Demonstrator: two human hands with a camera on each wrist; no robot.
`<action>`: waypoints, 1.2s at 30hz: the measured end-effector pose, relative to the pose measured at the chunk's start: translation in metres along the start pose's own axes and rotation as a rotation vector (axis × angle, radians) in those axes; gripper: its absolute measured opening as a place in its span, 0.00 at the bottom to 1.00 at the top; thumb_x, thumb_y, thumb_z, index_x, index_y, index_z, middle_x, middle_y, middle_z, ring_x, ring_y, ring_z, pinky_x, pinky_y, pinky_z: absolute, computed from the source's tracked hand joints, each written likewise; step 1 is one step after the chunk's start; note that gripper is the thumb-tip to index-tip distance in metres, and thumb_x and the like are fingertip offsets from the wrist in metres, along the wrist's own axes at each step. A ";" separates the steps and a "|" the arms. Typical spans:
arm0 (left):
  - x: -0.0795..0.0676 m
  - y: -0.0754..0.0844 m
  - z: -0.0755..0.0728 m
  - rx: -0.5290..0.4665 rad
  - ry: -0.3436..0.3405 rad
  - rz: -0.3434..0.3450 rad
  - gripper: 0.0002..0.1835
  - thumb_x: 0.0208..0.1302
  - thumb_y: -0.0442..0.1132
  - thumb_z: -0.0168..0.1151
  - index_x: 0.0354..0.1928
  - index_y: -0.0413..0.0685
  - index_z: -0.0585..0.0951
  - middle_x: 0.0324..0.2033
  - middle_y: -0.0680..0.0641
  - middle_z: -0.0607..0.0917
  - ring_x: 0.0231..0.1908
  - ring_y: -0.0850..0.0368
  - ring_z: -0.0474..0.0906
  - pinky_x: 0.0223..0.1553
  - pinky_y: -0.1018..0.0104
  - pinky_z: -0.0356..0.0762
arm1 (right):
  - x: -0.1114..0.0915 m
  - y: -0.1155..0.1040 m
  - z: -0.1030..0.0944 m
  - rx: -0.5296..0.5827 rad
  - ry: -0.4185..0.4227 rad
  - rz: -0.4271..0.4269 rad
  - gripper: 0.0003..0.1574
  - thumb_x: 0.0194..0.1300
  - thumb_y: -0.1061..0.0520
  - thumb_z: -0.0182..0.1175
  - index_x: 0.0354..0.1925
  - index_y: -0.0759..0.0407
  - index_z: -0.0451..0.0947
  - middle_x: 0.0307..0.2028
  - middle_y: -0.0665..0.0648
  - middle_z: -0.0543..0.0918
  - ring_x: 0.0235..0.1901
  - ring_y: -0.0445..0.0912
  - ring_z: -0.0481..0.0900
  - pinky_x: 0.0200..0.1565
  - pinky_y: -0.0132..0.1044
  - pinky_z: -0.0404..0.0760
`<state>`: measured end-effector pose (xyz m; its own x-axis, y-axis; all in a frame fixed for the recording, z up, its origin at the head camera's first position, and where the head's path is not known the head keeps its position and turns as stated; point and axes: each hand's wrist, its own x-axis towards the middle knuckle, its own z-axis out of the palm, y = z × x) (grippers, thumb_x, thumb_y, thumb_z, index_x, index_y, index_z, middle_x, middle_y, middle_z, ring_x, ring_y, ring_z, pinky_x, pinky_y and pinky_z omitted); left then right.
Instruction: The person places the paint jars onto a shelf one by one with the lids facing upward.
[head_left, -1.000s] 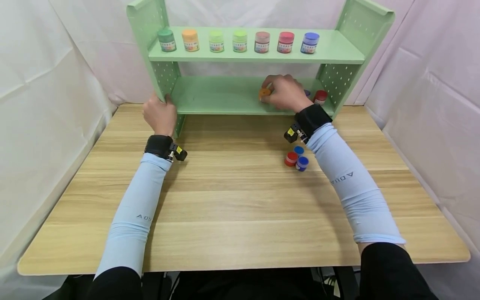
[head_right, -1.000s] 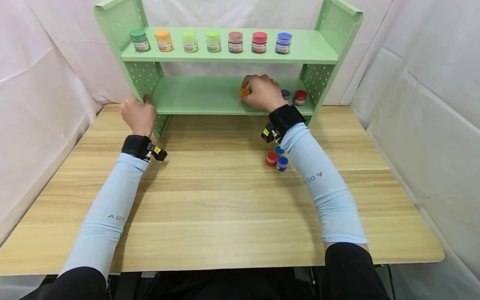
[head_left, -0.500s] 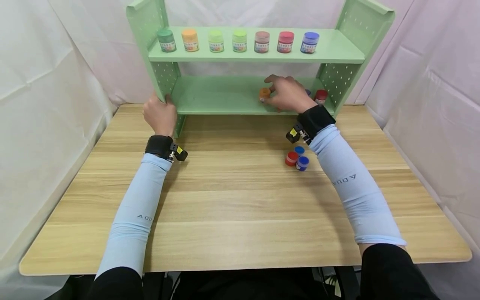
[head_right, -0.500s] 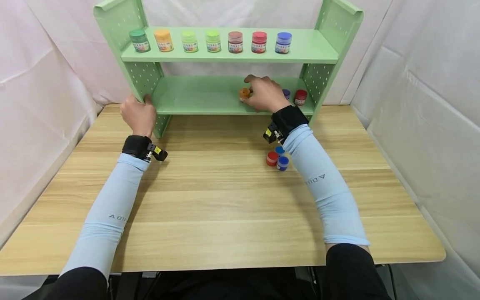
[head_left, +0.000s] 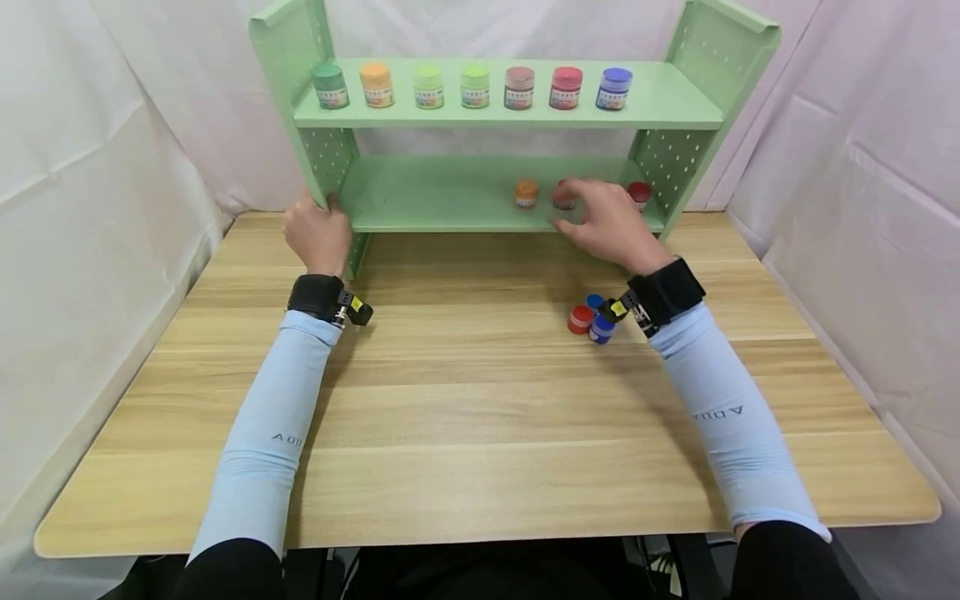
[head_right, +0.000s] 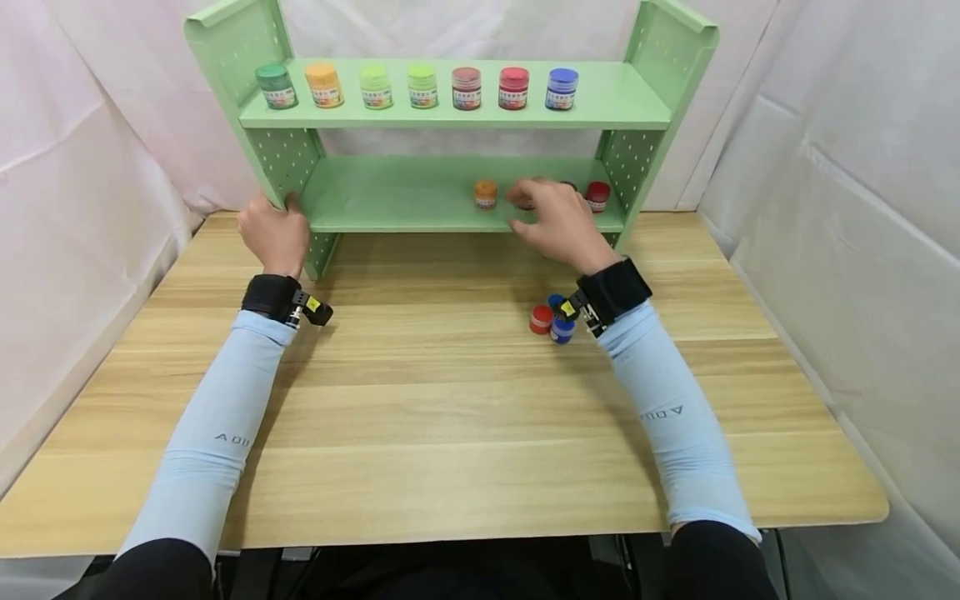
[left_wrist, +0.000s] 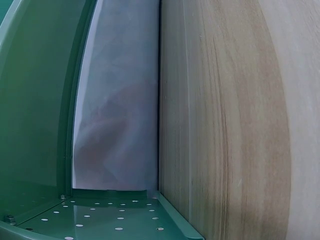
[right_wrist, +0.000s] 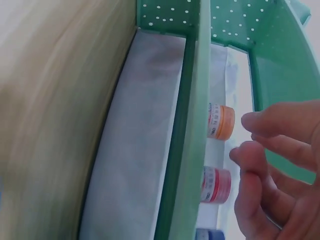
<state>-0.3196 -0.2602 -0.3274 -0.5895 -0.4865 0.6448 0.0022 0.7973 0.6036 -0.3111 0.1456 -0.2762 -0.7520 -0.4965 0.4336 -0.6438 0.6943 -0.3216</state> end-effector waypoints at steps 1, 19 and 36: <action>0.000 -0.001 0.000 0.001 -0.002 -0.001 0.12 0.64 0.37 0.54 0.43 0.44 0.85 0.40 0.47 0.85 0.38 0.53 0.83 0.36 0.56 0.73 | -0.005 0.001 0.001 0.005 0.002 -0.002 0.18 0.59 0.55 0.64 0.47 0.59 0.79 0.40 0.53 0.82 0.37 0.47 0.77 0.40 0.42 0.71; 0.001 0.001 0.000 0.005 -0.005 -0.010 0.14 0.64 0.36 0.53 0.46 0.45 0.84 0.41 0.48 0.85 0.41 0.54 0.82 0.40 0.57 0.75 | -0.046 0.047 0.000 0.101 -0.447 0.120 0.17 0.61 0.51 0.64 0.46 0.57 0.80 0.32 0.54 0.84 0.22 0.49 0.81 0.28 0.41 0.77; -0.001 0.000 -0.001 -0.003 -0.006 0.008 0.12 0.65 0.38 0.54 0.43 0.43 0.84 0.38 0.45 0.86 0.37 0.51 0.83 0.33 0.57 0.72 | -0.053 0.056 0.014 0.250 -0.711 0.163 0.19 0.61 0.54 0.64 0.49 0.62 0.79 0.34 0.56 0.83 0.28 0.50 0.81 0.30 0.44 0.79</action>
<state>-0.3182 -0.2599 -0.3281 -0.5941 -0.4782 0.6468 0.0094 0.7999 0.6001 -0.3090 0.2032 -0.3287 -0.6952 -0.6726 -0.2537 -0.4667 0.6907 -0.5524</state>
